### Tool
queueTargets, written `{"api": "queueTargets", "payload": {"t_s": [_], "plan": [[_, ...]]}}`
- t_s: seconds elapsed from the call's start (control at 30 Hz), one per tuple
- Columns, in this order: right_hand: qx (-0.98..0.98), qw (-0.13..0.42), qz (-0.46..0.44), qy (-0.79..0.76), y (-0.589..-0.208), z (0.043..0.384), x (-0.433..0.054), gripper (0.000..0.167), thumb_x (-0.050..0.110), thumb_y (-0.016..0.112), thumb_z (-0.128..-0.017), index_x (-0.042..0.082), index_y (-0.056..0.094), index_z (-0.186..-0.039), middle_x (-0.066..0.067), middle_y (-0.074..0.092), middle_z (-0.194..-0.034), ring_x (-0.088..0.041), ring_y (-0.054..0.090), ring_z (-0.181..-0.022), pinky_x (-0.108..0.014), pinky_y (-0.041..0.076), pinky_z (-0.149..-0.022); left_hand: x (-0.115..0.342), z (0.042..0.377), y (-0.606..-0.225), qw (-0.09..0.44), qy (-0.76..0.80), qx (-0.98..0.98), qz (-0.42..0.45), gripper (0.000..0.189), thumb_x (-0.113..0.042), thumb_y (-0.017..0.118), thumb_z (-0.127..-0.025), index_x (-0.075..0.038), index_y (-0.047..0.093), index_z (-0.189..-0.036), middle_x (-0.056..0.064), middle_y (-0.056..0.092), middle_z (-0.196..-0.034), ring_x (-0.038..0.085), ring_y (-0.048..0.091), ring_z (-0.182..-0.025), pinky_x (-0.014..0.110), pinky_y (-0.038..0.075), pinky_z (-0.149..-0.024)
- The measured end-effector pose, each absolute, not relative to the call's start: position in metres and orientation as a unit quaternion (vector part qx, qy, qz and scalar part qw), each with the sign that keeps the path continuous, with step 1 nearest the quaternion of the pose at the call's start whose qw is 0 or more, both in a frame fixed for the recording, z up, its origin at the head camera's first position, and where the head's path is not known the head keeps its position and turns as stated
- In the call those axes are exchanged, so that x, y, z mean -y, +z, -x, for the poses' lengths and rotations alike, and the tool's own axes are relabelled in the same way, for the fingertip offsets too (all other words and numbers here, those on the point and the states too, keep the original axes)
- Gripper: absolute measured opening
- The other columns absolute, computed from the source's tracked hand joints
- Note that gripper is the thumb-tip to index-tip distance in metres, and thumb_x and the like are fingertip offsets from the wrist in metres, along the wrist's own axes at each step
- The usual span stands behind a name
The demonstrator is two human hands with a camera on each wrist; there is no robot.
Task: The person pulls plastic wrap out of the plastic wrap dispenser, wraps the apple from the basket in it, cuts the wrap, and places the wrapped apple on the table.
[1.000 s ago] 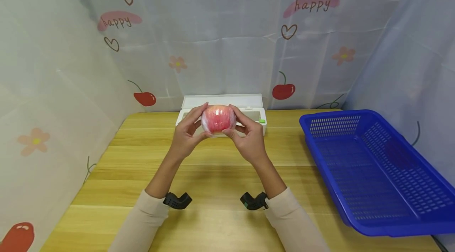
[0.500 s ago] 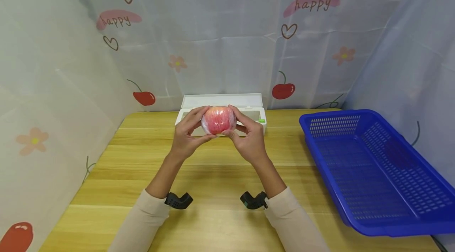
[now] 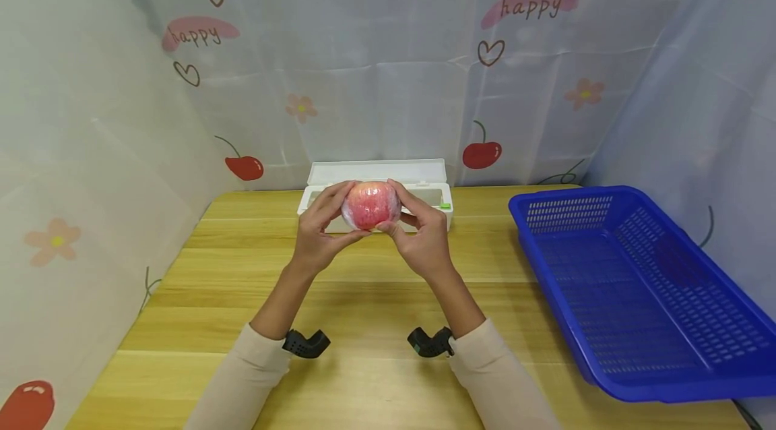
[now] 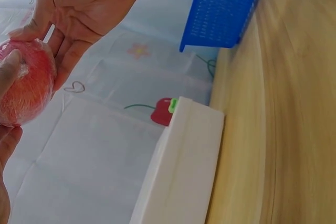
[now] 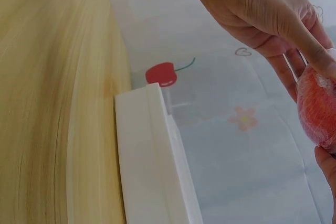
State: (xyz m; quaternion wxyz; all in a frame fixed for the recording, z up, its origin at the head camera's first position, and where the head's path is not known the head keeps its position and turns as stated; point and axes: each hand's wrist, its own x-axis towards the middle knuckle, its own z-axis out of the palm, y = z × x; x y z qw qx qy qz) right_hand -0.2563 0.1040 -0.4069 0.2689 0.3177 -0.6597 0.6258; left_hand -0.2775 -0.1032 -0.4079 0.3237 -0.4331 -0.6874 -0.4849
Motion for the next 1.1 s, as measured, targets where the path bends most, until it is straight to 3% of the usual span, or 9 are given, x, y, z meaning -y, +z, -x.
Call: {"api": "queueTargets", "payload": {"t_s": [0.2,0.33,0.47,0.57,0.67,0.73,0.9,1.03,1.1], "plan": [[0.659,0.258,-0.325,0.628,-0.406,0.257,-0.105,0.071,-0.018,0.078,-0.076,-0.005,0.055,-0.142,-0.022,0.060,-0.139,-0.018,0.061,-0.125,-0.031,0.057,-0.090,0.103,0.281,-0.409,0.291,-0.526,0.672,0.433,0.088,0.009,0.091,-0.063,0.006,0.053,-0.142,0.023,0.055,-0.138,0.032,0.059,-0.125,0.037,0.057,-0.094],[0.656,0.261,-0.334,0.624,-0.406,0.258,-0.105,0.073,-0.017,0.079,-0.075,-0.004,0.055,-0.143,-0.020,0.059,-0.141,-0.022,0.060,-0.127,-0.032,0.056,-0.093,0.101,0.281,-0.410,0.218,-0.583,0.647,0.441,0.098,-0.017,0.090,-0.074,0.003,0.036,-0.154,0.021,0.042,-0.154,0.036,0.046,-0.139,0.044,0.052,-0.102],[0.654,0.283,-0.338,0.615,-0.406,0.258,-0.102,0.077,-0.018,0.081,-0.072,-0.002,0.056,-0.142,-0.016,0.059,-0.142,-0.027,0.058,-0.129,-0.033,0.055,-0.096,0.096,0.277,-0.410,0.130,-0.674,0.617,0.385,0.096,-0.057,0.063,-0.092,-0.012,0.018,-0.163,0.015,0.032,-0.163,0.031,0.032,-0.149,0.045,0.043,-0.111],[0.658,0.296,-0.341,0.603,-0.407,0.257,-0.098,0.078,-0.017,0.083,-0.070,-0.001,0.057,-0.141,-0.015,0.058,-0.144,-0.029,0.056,-0.132,-0.033,0.054,-0.097,0.089,0.271,-0.409,0.056,-0.763,0.565,0.309,0.082,-0.067,0.038,-0.100,-0.020,0.018,-0.164,0.015,0.033,-0.162,0.027,0.035,-0.147,0.038,0.045,-0.110],[0.664,0.299,-0.349,0.590,-0.410,0.257,-0.093,0.077,-0.015,0.084,-0.069,0.000,0.058,-0.141,-0.013,0.057,-0.146,-0.029,0.054,-0.135,-0.034,0.052,-0.099,0.081,0.266,-0.407,0.005,-0.831,0.496,0.252,0.074,-0.063,0.033,-0.104,-0.018,0.025,-0.162,0.021,0.034,-0.160,0.027,0.044,-0.141,0.034,0.050,-0.105],[0.667,0.298,-0.353,0.584,-0.411,0.255,-0.089,0.077,-0.015,0.084,-0.068,-0.001,0.059,-0.140,-0.015,0.056,-0.146,-0.030,0.053,-0.135,-0.034,0.051,-0.100,0.077,0.264,-0.406,-0.006,-0.853,0.467,0.232,0.072,-0.059,0.038,-0.104,-0.015,0.029,-0.160,0.024,0.034,-0.159,0.027,0.048,-0.137,0.033,0.053,-0.101],[0.668,0.291,-0.359,0.583,-0.397,0.241,-0.082,0.071,-0.022,0.081,-0.068,-0.011,0.058,-0.135,-0.028,0.054,-0.143,-0.038,0.051,-0.135,-0.034,0.048,-0.105,0.074,0.263,-0.406,0.012,-0.871,0.444,0.210,0.064,-0.043,0.051,-0.106,-0.006,0.035,-0.155,0.025,0.040,-0.154,0.026,0.052,-0.131,0.034,0.054,-0.100],[0.669,0.258,-0.361,0.596,-0.392,0.235,-0.080,0.069,-0.022,0.077,-0.074,-0.015,0.052,-0.138,-0.032,0.048,-0.147,-0.041,0.046,-0.138,-0.037,0.045,-0.108,0.072,0.265,-0.407,0.039,-0.871,0.452,0.190,0.052,-0.030,0.045,-0.107,-0.003,0.040,-0.152,0.022,0.046,-0.149,0.026,0.054,-0.127,0.033,0.055,-0.099],[0.671,0.236,-0.352,0.609,-0.397,0.238,-0.080,0.069,-0.020,0.073,-0.081,-0.012,0.047,-0.144,-0.028,0.045,-0.152,-0.039,0.043,-0.141,-0.039,0.044,-0.109,0.072,0.265,-0.408,0.056,-0.864,0.465,0.187,0.050,-0.026,0.044,-0.106,-0.003,0.042,-0.150,0.020,0.048,-0.146,0.026,0.054,-0.125,0.032,0.056,-0.097]]}}
